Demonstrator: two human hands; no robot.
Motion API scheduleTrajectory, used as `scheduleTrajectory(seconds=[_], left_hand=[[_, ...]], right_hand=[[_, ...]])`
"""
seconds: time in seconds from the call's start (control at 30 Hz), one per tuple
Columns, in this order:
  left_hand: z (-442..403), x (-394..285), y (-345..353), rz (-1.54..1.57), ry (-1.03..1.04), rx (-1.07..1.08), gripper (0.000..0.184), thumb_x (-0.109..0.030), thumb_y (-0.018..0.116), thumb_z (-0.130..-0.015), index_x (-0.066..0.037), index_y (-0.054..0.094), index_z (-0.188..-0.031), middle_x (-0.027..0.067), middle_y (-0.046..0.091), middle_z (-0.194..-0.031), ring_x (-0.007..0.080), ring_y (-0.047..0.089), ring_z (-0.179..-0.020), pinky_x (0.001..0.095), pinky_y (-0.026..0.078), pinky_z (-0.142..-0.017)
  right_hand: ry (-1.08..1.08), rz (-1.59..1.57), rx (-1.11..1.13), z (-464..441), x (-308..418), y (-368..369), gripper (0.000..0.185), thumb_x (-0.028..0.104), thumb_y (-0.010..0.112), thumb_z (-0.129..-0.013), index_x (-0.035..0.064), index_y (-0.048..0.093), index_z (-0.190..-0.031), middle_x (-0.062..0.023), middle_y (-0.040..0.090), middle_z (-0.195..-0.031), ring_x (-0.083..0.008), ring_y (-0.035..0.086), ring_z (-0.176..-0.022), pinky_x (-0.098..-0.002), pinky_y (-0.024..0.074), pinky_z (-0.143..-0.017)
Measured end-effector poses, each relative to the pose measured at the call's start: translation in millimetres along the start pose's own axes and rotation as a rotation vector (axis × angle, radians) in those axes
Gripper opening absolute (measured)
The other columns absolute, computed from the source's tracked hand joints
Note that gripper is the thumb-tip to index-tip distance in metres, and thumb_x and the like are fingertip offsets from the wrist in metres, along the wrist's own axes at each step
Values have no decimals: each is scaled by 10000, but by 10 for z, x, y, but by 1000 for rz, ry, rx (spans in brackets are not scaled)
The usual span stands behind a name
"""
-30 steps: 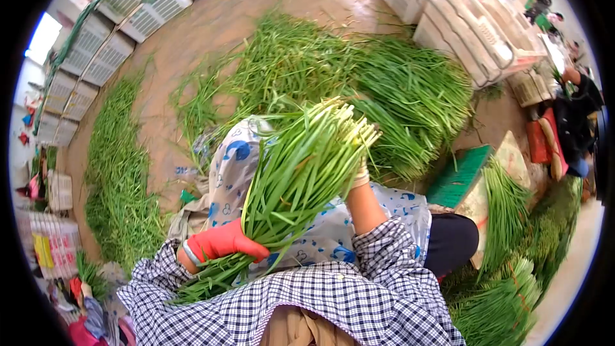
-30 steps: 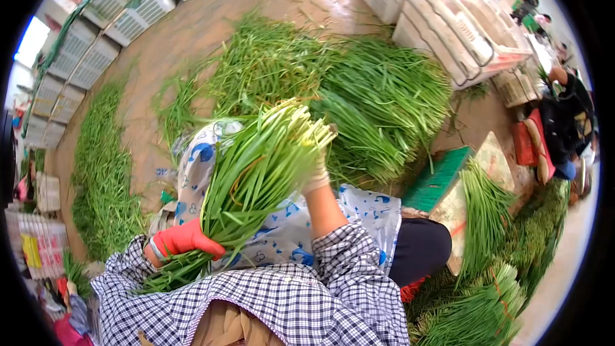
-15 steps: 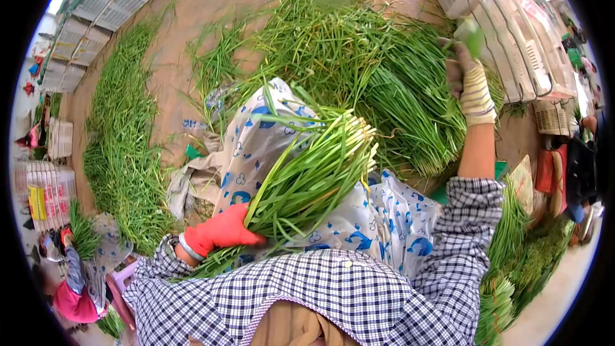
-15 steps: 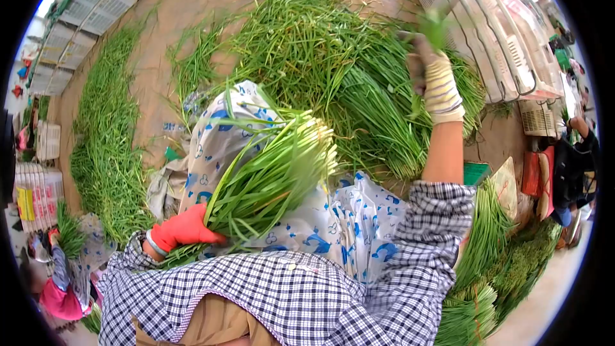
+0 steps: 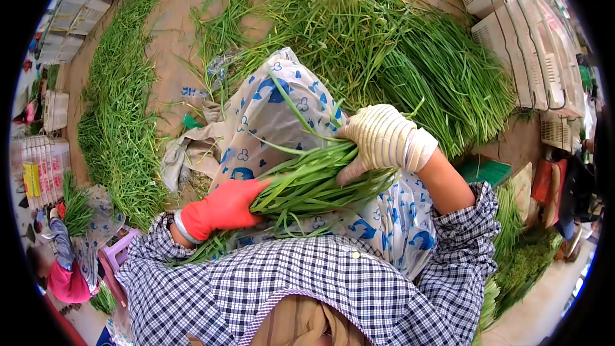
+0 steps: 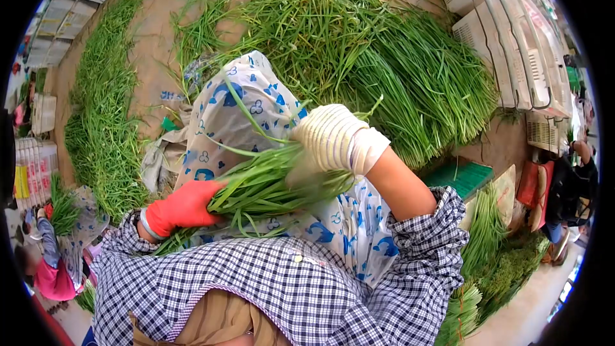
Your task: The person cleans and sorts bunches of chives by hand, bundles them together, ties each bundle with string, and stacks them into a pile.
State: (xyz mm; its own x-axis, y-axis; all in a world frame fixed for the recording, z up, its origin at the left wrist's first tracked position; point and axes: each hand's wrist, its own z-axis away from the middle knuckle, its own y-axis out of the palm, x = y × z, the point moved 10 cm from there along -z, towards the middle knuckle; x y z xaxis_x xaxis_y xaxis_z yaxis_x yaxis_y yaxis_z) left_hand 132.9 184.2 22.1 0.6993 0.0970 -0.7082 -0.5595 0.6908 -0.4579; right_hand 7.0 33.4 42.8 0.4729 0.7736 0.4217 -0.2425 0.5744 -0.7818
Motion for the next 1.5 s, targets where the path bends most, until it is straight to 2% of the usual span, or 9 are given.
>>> scheduleTrajectory(seconds=[0.3,0.47,0.73,0.87,1.0,1.1,1.27,1.4,1.5], left_hand=[[-20,47,-50,80,-70,52,931,-229,766,-664,-174,316,-1478,191,656,-1051,378,638,-946,405,507,-818],[-19,120,-26,182,3,70,931,-243,740,-697,-205,269,-1498,188,639,-1087,374,628,-978,415,495,-839],[18,271,104,278,45,10,813,-202,718,-778,-201,323,-1489,163,619,-1173,321,611,-1069,360,469,-905],[47,222,87,180,47,-59,769,-176,684,-816,-191,321,-1493,150,628,-1045,305,626,-970,355,479,-855],[89,180,65,107,68,-108,778,-153,676,-798,-189,325,-1492,139,619,-967,328,625,-906,359,494,-814],[96,215,91,114,83,-128,798,-125,675,-777,-182,324,-1492,145,617,-961,341,623,-900,367,498,-811],[26,313,137,504,41,-89,741,-56,702,-789,-99,381,-1455,99,640,-1192,180,611,-1091,312,468,-942],[33,568,274,866,-70,33,703,-34,738,-777,-67,435,-1411,59,607,-1277,136,556,-1155,305,431,-999],[33,566,285,888,-153,90,726,-20,795,-714,-55,474,-1365,60,618,-1250,174,574,-1137,331,432,-1007]], right_hand=[[-371,-531,-540,94,131,26,187,107,725,-760,90,694,-943,-49,676,-1015,-250,611,-1007,-396,437,-981],[195,-1973,-870,341,-726,404,283,278,587,-950,3,641,-983,-114,671,-994,-237,662,-869,-375,551,-813],[128,-1639,-1573,1181,-1571,-876,281,344,498,-991,145,507,-793,28,492,-682,-76,470,-562,-273,479,-603],[-234,-1527,-1546,1311,-2171,-2125,269,316,449,-1008,75,562,-966,-25,573,-718,-174,559,-611,-337,519,-683],[68,-997,-1403,766,-2374,-2562,343,377,468,-987,73,485,-1144,-83,505,-993,-219,515,-867,-355,464,-833],[273,-294,-899,130,-1950,-2048,470,423,482,-972,71,427,-1278,-126,455,-1200,-253,482,-1059,-368,423,-945],[-102,-885,13,-96,-787,-31,664,461,521,-950,75,351,-1463,-179,427,-1451,-289,455,-1306,-358,360,-1093],[209,-1101,-96,166,-848,434,429,322,547,-958,84,567,-1315,-136,613,-1260,-218,578,-1146,-338,443,-1002],[290,-1242,-676,748,-1229,-334,254,154,590,-915,44,647,-1137,-72,653,-919,-159,603,-776,-276,490,-686]])
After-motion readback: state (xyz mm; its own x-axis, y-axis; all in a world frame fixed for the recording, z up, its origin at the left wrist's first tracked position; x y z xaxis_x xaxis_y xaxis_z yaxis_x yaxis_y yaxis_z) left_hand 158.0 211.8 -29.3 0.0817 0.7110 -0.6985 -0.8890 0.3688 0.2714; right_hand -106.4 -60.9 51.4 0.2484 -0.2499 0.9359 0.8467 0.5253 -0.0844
